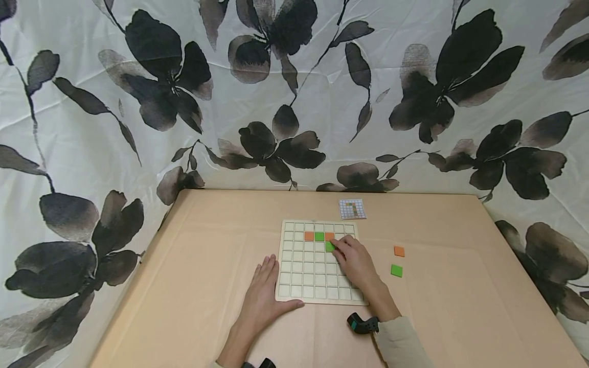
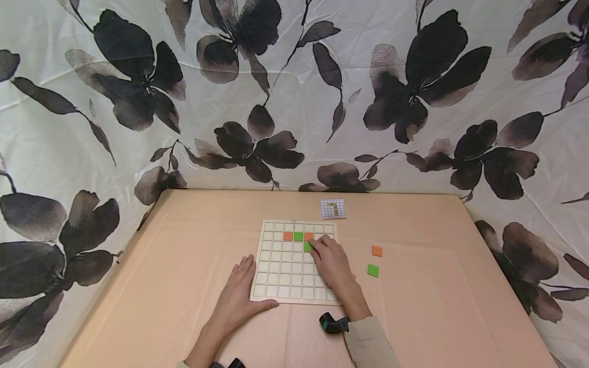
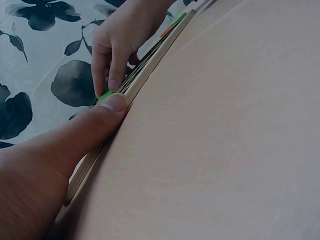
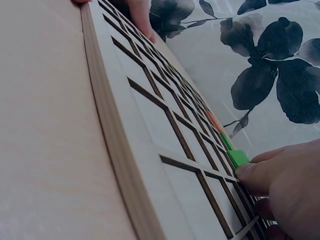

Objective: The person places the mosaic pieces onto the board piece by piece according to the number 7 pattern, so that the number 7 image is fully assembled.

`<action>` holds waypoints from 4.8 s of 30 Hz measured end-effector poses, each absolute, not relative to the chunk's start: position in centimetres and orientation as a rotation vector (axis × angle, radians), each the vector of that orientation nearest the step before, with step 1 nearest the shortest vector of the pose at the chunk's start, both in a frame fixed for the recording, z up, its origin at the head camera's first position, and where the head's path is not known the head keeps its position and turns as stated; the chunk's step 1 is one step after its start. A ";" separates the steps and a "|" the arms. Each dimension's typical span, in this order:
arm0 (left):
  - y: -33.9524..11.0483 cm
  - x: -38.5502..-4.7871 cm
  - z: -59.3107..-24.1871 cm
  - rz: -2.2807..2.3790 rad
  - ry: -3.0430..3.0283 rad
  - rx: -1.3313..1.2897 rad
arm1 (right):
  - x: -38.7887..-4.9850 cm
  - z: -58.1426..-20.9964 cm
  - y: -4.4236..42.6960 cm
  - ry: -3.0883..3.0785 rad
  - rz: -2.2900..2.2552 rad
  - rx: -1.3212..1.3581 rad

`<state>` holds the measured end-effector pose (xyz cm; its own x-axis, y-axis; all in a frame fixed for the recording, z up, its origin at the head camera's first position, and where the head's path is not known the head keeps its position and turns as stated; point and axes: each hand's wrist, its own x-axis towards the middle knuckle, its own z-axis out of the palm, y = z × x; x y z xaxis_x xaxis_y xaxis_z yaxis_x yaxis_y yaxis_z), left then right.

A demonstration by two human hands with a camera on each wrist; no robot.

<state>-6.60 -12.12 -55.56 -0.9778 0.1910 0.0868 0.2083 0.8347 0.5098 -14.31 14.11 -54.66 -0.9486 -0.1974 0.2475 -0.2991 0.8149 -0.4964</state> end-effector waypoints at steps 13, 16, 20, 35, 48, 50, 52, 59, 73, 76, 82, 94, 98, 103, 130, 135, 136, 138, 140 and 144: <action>-11.9 -6.7 -55.4 -0.853 -2.979 -0.312 | -14.7 -54.9 14.4 -2.729 0.763 0.514; -11.9 -6.7 -55.4 -0.854 -2.980 -0.310 | -14.7 -54.9 14.4 -2.735 0.762 0.510; -11.9 -6.7 -55.5 -0.852 -2.982 -0.309 | -14.6 -54.9 14.4 -2.734 0.770 0.501; -11.9 -6.7 -55.7 -0.858 -2.972 -0.313 | -14.3 -54.1 14.5 -2.853 0.901 0.384; -12.0 -6.6 -56.0 -0.841 -2.964 -0.327 | -14.2 -53.8 14.9 -2.830 0.917 0.363; -12.1 -6.5 -56.0 -0.842 -2.969 -0.325 | -14.1 -53.8 14.9 -2.833 0.910 0.344; -12.2 -6.5 -55.9 -0.842 -2.975 -0.324 | -14.0 -53.7 14.9 -2.838 0.902 0.327; -12.5 -6.3 -55.9 -0.844 -2.975 -0.332 | -13.6 -53.4 14.6 -2.840 0.905 0.300; -12.3 -6.5 -55.9 -0.833 -2.969 -0.335 | -13.8 -53.0 15.2 -2.857 0.900 0.275; -12.1 -6.6 -56.0 -0.826 -2.964 -0.330 | -14.1 -52.9 15.5 -2.865 0.902 0.266; -11.6 -6.9 -56.0 -0.810 -2.937 -0.331 | -14.5 -52.7 15.9 -2.880 0.923 0.252; -11.4 -7.1 -55.8 -0.823 -2.942 -0.320 | -14.6 -52.3 16.4 -2.875 0.916 0.261; -11.4 -7.1 -55.6 -0.813 -2.931 -0.329 | -14.6 -52.2 16.5 -2.885 0.922 0.254; -11.4 -7.1 -55.5 -0.828 -2.934 -0.325 | -14.5 -52.2 16.8 -2.890 0.919 0.242; -12.1 -6.9 -56.1 -0.829 -2.939 -0.346 | -12.4 -52.8 19.0 -2.849 0.905 0.185; -12.3 -6.8 -56.1 -0.821 -2.948 -0.349 | -12.0 -52.7 19.4 -2.875 0.908 0.136; -12.3 -6.8 -56.1 -0.822 -2.950 -0.347 | -12.0 -52.7 19.5 -2.882 0.905 0.125; -12.3 -6.8 -56.1 -0.828 -2.958 -0.341 | -11.9 -52.8 19.8 -2.888 0.897 0.115; -12.3 -6.8 -56.1 -0.834 -2.957 -0.343 | -11.9 -52.8 20.0 -2.889 0.895 0.111; -12.3 -6.8 -56.1 -0.832 -2.947 -0.353 | -11.7 -52.7 20.5 -2.887 0.899 0.111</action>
<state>-6.81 -12.32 -56.13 -0.9720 0.2028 0.1184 0.2348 0.8282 0.5089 -11.72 20.51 -52.71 -0.9907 -0.0353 0.1316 -0.1038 0.8213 -0.5610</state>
